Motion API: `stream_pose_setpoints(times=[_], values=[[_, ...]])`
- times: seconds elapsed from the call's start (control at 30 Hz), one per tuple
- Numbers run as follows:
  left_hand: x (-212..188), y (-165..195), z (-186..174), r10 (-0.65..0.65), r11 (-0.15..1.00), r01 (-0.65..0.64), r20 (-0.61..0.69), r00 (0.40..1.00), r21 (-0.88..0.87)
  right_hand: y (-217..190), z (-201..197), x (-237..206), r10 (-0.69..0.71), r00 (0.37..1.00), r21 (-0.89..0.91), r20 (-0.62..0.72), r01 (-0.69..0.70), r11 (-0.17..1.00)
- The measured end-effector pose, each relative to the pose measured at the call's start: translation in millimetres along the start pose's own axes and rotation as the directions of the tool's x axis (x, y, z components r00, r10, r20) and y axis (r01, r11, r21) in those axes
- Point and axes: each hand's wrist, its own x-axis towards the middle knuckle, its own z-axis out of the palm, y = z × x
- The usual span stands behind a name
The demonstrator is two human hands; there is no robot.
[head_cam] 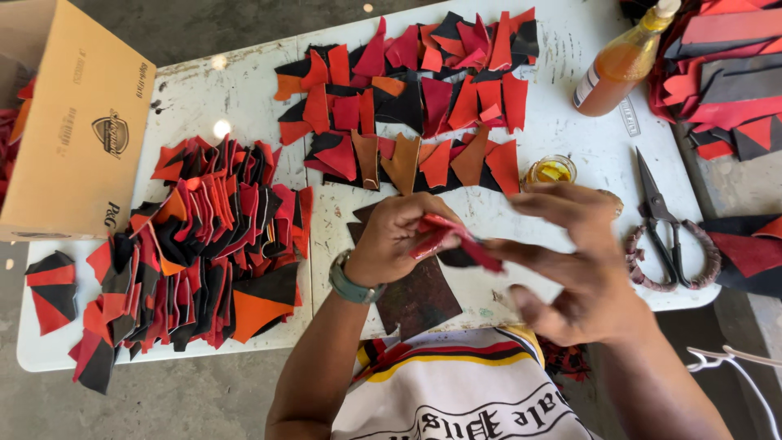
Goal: The person sits at a table covered with piles of red, black and orange foam triangles. They pick up pieces one at a time, dab glue from a jar onto a piece, press matching pieces together by hand, and place the joined pieces onto a growing stack on the table.
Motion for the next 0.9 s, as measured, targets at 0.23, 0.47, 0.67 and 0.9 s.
stream_pose_setpoints(times=[0.23,0.47,0.67,0.9], values=[[-5,24,29,0.568,0.606,-0.227,-0.215,0.794,0.762,-4,20,-28,0.45,0.871,0.26,-0.195,-0.397,0.88],[-5,25,35,0.593,0.563,-0.264,-0.161,0.789,0.783,-21,46,-10,0.3,0.944,-0.246,-0.137,-0.326,0.913],[-7,19,29,0.616,0.541,-0.267,-0.16,0.771,0.797,-19,43,-9,0.313,0.928,-0.205,-0.2,-0.352,0.913],[-10,17,26,0.602,0.581,-0.256,-0.196,0.774,0.772,-13,39,-4,0.391,0.897,-0.152,-0.207,-0.424,0.893]])
